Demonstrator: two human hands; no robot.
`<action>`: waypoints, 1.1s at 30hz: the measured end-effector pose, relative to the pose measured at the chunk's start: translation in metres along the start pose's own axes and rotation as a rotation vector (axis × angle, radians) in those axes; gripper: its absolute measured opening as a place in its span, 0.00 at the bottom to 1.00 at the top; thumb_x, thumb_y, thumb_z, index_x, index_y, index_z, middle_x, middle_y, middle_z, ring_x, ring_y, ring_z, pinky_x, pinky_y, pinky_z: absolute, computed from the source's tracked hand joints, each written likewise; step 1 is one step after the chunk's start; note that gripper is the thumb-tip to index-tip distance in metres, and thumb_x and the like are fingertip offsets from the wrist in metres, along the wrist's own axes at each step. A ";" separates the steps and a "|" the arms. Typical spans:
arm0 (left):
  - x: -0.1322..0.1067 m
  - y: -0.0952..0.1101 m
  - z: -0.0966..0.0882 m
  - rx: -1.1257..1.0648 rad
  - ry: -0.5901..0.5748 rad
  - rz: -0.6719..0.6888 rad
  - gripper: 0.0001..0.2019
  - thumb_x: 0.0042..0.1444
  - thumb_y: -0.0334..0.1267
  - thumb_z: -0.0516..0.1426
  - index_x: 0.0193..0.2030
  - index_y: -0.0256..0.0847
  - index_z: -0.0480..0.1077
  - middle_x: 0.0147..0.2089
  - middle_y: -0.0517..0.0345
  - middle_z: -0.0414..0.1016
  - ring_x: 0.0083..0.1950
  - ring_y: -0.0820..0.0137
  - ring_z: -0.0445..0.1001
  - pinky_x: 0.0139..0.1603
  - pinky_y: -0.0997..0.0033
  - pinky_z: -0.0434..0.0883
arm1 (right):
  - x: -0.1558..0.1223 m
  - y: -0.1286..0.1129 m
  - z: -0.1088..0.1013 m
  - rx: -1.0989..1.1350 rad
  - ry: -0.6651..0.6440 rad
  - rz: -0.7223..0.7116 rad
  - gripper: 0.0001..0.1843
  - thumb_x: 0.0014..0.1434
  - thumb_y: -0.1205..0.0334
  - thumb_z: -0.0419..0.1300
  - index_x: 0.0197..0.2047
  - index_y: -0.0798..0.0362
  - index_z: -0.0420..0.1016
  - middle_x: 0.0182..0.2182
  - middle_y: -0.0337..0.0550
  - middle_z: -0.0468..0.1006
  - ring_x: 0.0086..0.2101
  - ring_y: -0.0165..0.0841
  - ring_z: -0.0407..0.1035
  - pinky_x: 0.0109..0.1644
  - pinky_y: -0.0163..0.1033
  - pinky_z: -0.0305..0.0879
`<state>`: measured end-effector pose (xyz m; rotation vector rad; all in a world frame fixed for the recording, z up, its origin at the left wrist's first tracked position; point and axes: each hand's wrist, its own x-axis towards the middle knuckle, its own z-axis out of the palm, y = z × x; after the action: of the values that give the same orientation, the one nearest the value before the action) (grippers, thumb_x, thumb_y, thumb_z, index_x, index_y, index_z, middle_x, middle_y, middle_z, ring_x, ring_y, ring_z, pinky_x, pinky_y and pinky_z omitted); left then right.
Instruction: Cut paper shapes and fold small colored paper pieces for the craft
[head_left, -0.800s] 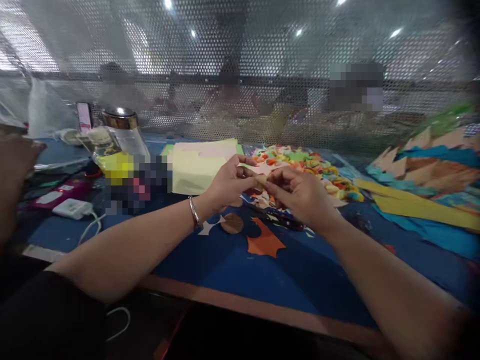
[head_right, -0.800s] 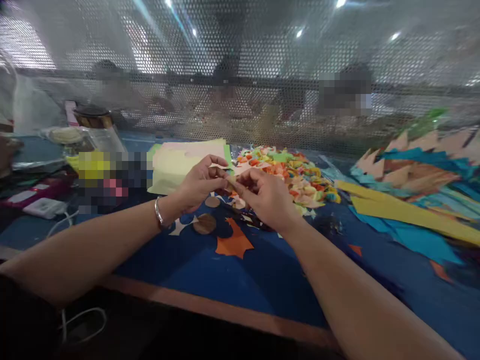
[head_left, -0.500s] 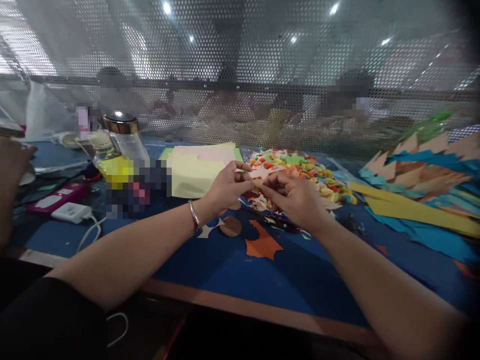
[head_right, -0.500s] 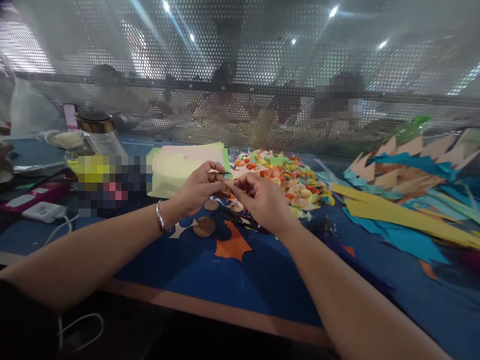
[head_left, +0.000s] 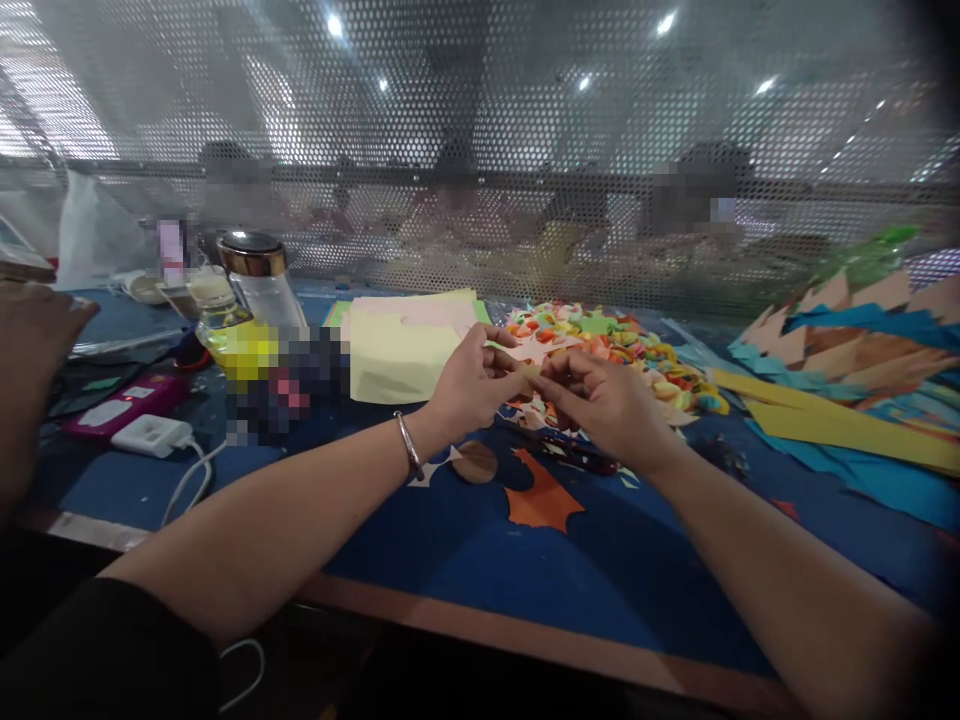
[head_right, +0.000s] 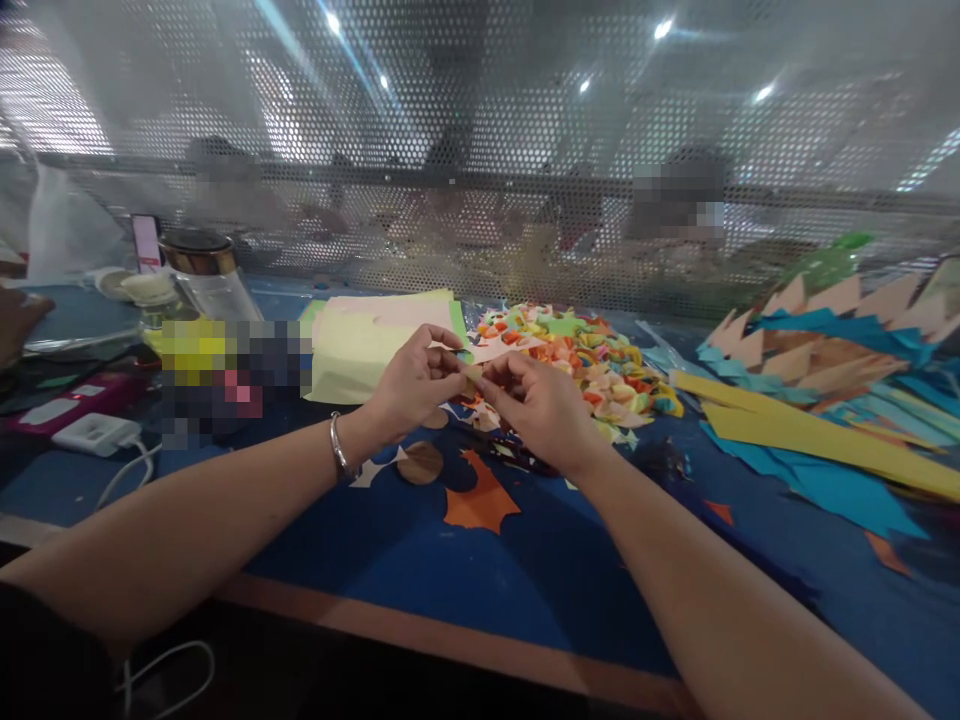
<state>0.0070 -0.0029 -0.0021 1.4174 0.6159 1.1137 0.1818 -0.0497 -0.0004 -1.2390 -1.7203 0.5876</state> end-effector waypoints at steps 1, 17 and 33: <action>0.000 0.000 0.000 -0.011 -0.002 -0.004 0.20 0.50 0.23 0.64 0.45 0.42 0.60 0.27 0.71 0.73 0.28 0.75 0.77 0.35 0.71 0.76 | 0.000 0.000 0.000 0.000 0.001 -0.001 0.30 0.56 0.29 0.66 0.34 0.50 0.72 0.21 0.36 0.71 0.17 0.28 0.64 0.20 0.35 0.60; 0.001 -0.001 -0.004 0.271 -0.046 0.155 0.23 0.47 0.23 0.63 0.45 0.44 0.59 0.32 0.70 0.68 0.30 0.78 0.71 0.33 0.74 0.70 | -0.003 -0.004 -0.002 -0.034 0.002 -0.044 0.25 0.59 0.36 0.67 0.34 0.50 0.73 0.22 0.36 0.71 0.19 0.28 0.64 0.22 0.36 0.59; 0.006 0.008 -0.013 0.210 -0.025 -0.007 0.15 0.56 0.23 0.58 0.50 0.37 0.71 0.45 0.54 0.79 0.31 0.76 0.79 0.34 0.73 0.75 | 0.001 -0.004 -0.011 -0.034 0.041 -0.026 0.21 0.59 0.42 0.69 0.31 0.49 0.71 0.21 0.36 0.72 0.18 0.28 0.65 0.22 0.36 0.63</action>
<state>-0.0041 0.0070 0.0056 1.6043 0.7366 1.0475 0.1894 -0.0519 0.0081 -1.2420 -1.7165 0.5164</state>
